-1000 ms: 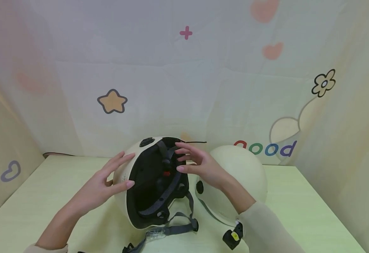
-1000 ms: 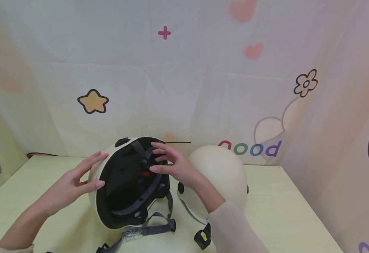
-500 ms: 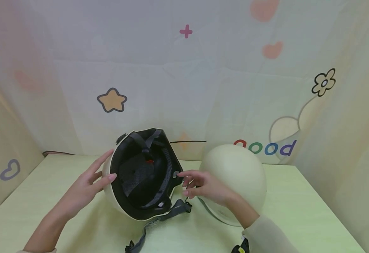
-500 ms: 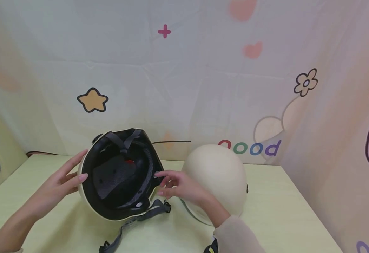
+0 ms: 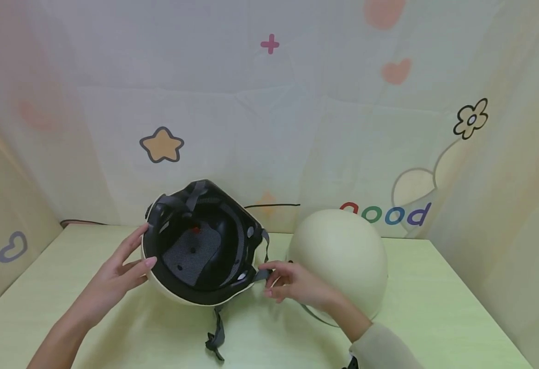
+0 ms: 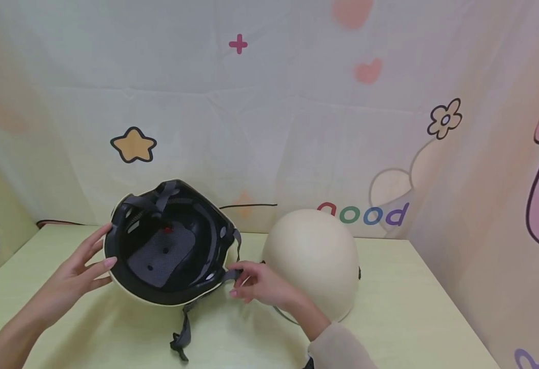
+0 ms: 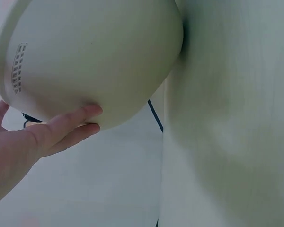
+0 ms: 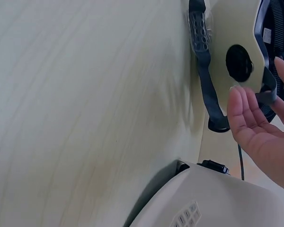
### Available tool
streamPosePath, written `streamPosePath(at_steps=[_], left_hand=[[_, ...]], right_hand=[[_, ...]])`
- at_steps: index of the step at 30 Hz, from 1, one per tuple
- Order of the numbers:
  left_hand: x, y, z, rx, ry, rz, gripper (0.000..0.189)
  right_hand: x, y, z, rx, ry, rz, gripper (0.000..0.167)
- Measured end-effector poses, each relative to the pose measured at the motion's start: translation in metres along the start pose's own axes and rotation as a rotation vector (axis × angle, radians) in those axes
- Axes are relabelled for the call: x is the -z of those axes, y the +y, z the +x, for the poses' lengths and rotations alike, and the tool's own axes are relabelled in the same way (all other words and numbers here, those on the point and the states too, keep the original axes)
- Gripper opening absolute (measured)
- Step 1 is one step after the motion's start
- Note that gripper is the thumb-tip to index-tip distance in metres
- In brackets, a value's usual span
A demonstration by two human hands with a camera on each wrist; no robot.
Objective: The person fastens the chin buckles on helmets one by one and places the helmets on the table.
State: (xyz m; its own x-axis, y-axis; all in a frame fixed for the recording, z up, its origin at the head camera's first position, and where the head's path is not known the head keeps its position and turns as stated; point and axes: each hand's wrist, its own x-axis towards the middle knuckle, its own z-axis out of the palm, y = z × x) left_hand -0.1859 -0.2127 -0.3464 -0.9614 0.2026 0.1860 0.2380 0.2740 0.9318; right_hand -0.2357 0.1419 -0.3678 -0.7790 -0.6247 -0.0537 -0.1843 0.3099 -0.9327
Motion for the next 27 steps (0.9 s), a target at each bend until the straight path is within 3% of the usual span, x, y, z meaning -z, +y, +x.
streamPosePath(at_steps=[9,14,18,23,27], left_hand=[[-0.003,-0.01,0.002,0.077,0.055,-0.009,0.068],[-0.003,-0.013,0.002,0.101,0.067,-0.018,0.068],[-0.003,-0.013,0.002,0.114,0.074,-0.017,0.069],[-0.003,-0.013,0.001,0.122,0.08,-0.007,0.069],[-0.003,-0.014,0.001,0.133,0.082,0.013,0.07]], right_hand=[[0.001,0.0,0.001,0.015,0.076,0.129,0.061],[0.008,0.0,-0.005,0.047,0.147,0.133,0.066],[0.009,-0.001,-0.01,0.057,0.172,0.098,0.056],[0.0,0.003,-0.008,-0.004,0.03,-0.037,0.044],[-0.015,0.006,-0.001,0.015,-0.081,-0.115,0.044]])
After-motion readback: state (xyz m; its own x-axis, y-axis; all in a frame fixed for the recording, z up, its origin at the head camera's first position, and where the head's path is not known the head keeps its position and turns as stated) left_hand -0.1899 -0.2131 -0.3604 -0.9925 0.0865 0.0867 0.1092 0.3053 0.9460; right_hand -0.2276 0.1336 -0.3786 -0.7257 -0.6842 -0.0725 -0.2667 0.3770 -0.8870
